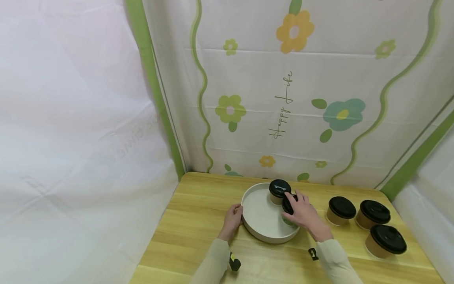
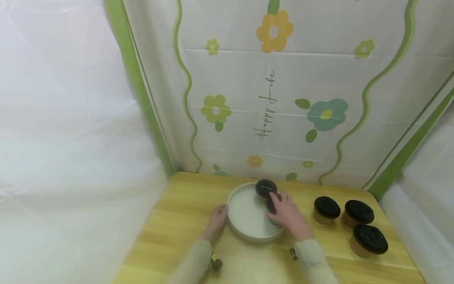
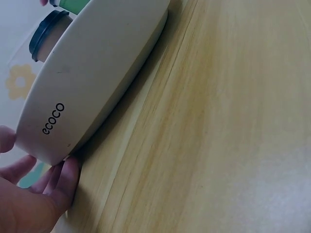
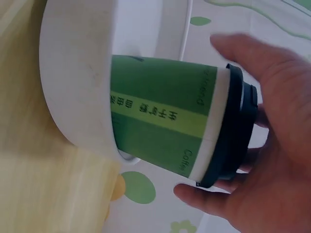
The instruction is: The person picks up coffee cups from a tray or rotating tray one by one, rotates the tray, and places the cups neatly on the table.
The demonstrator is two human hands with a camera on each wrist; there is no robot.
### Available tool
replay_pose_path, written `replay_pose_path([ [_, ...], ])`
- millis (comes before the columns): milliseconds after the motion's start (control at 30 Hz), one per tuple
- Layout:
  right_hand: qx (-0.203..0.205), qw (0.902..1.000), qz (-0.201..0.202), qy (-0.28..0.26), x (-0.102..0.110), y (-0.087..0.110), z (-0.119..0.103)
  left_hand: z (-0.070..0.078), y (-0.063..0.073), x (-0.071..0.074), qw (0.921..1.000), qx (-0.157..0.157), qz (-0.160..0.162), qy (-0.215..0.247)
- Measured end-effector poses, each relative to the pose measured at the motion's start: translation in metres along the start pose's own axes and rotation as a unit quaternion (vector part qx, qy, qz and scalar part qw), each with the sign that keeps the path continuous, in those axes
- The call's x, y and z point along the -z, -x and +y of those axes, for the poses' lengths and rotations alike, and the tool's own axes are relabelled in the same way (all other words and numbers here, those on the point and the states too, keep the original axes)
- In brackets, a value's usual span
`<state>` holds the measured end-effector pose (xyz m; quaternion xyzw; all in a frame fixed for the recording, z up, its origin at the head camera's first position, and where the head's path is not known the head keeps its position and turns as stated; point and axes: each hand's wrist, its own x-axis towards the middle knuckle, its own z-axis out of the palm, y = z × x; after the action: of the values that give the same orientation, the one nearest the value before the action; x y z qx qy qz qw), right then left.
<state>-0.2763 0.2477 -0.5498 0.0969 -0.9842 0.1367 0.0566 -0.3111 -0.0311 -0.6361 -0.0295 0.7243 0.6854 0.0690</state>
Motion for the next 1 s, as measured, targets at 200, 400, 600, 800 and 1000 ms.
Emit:
replay_pose_path([
  [200, -0.006, 0.9999, 0.011, -0.008, 0.004, 0.002, -0.004, 0.0, -0.002, -0.001, 0.9996, 0.027, 0.006, -0.001],
  [400, -0.014, 0.9998, 0.012, -0.011, 0.006, 0.001, -0.003, -0.003, -0.004, -0.001, 0.9996, 0.027, 0.005, -0.007],
  [600, -0.015, 0.9985, 0.01, -0.052, 0.018, 0.005, -0.001, -0.001, -0.002, 0.0, 0.9997, 0.024, -0.001, 0.0],
  [800, -0.026, 0.9949, 0.007, -0.097, 0.034, 0.011, 0.008, -0.002, -0.002, -0.001, 0.9998, 0.022, 0.001, -0.001],
  [1000, -0.039, 0.994, 0.02, -0.1, 0.049, 0.016, 0.019, -0.004, -0.005, -0.001, 0.9995, 0.028, 0.006, -0.009],
])
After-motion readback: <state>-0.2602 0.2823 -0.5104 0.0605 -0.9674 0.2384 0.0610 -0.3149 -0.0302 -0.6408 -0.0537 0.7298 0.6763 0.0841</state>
